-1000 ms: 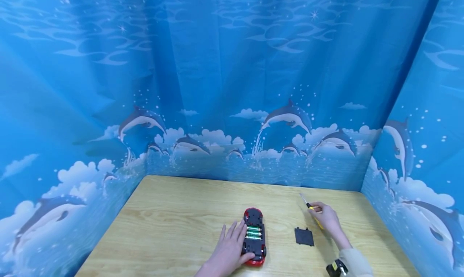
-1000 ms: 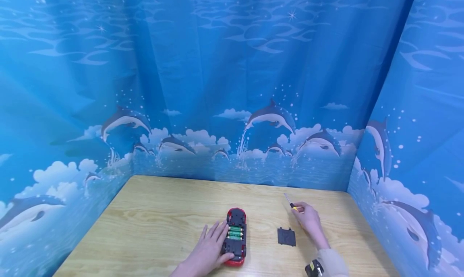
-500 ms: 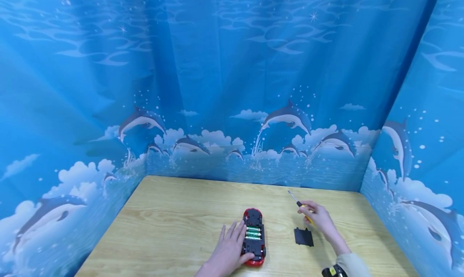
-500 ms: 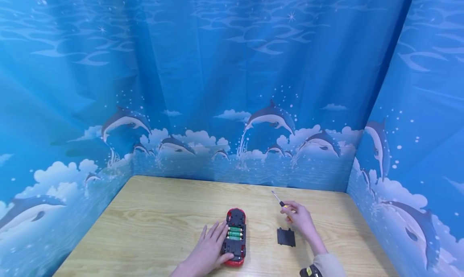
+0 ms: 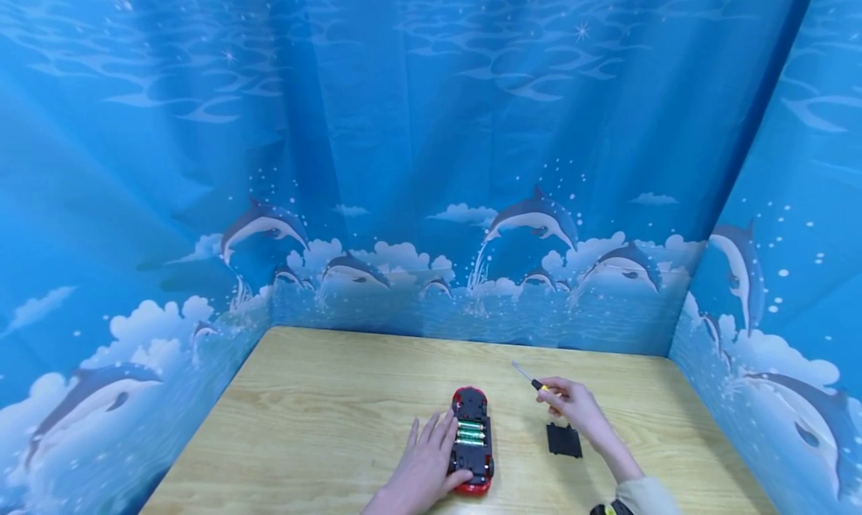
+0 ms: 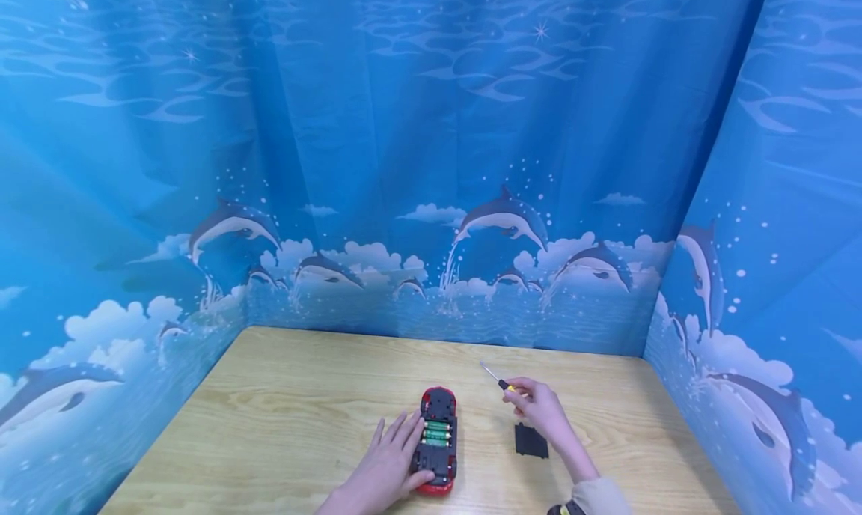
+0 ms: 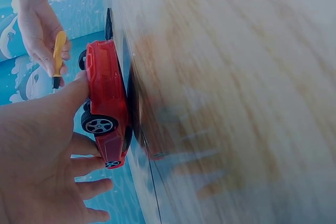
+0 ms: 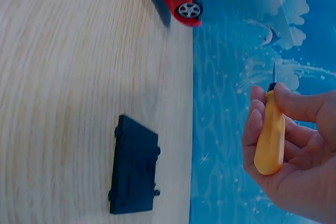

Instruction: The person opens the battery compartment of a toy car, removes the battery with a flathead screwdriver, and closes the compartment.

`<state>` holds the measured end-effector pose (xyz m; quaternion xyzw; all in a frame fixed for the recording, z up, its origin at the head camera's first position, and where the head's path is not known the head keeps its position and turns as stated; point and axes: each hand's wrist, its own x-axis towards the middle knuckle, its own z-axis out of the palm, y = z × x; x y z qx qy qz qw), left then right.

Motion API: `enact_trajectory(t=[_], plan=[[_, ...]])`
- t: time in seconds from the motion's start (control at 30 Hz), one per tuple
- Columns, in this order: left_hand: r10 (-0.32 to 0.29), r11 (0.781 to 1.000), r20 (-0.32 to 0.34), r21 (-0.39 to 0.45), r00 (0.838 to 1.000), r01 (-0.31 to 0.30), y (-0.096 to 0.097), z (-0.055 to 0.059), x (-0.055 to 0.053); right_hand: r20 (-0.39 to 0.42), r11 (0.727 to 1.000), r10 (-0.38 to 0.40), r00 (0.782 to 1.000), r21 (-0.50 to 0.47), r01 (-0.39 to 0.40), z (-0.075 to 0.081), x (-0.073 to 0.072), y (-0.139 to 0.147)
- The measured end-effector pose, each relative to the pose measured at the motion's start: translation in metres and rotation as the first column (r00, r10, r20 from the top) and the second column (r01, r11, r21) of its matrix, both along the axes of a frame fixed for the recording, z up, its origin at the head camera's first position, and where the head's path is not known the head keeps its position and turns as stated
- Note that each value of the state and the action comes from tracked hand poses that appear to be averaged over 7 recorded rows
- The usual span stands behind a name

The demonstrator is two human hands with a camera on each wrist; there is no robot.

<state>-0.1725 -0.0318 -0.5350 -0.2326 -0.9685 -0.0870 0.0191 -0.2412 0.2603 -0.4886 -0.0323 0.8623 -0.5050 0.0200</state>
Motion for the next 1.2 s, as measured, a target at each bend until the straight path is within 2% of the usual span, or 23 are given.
enact_trajectory(t=[0.13, 0.4, 0.63, 0.77, 0.87, 1.07, 1.2], plan=[[-0.002, 1.000, -0.007, -0.001, 1.000, 0.002, 0.000, 0.001, 0.001, -0.035, 1.000, 0.008, 0.999, 0.030, -0.007, 0.001, 0.002, -0.006], [0.003, 1.000, -0.015, -0.002, 1.000, -0.003, 0.001, 0.002, 0.001, -0.076, 0.989, 0.079, 0.994, 0.128, -0.069, 0.002, 0.006, -0.014], [-0.005, 1.000, -0.029, 0.010, 1.000, 0.005, 0.000, 0.000, 0.000, -0.109, 0.961, 0.152, 0.982, 0.249, -0.121, 0.007, 0.009, -0.025], [0.000, 1.000, -0.021, 0.003, 1.000, 0.000, 0.000, 0.000, 0.000, -0.114, 0.923, 0.192, 0.975, 0.358, -0.140, 0.010, 0.013, -0.030], [-0.002, 1.000, -0.039, 0.000, 0.999, 0.002, 0.000, -0.001, 0.000, -0.112, 0.889, 0.236, 0.965, 0.426, -0.167, 0.013, 0.016, -0.035], [-0.008, 1.000, -0.084, 0.004, 0.996, 0.008, 0.000, -0.002, 0.002, -0.139, 0.793, 0.350, 0.926, 0.570, -0.214, 0.017, 0.019, -0.043], [-0.007, 1.000, -0.079, 0.002, 0.997, 0.007, 0.000, -0.002, 0.001, -0.141, 0.741, 0.365, 0.920, 0.642, -0.196, 0.020, 0.020, -0.049]])
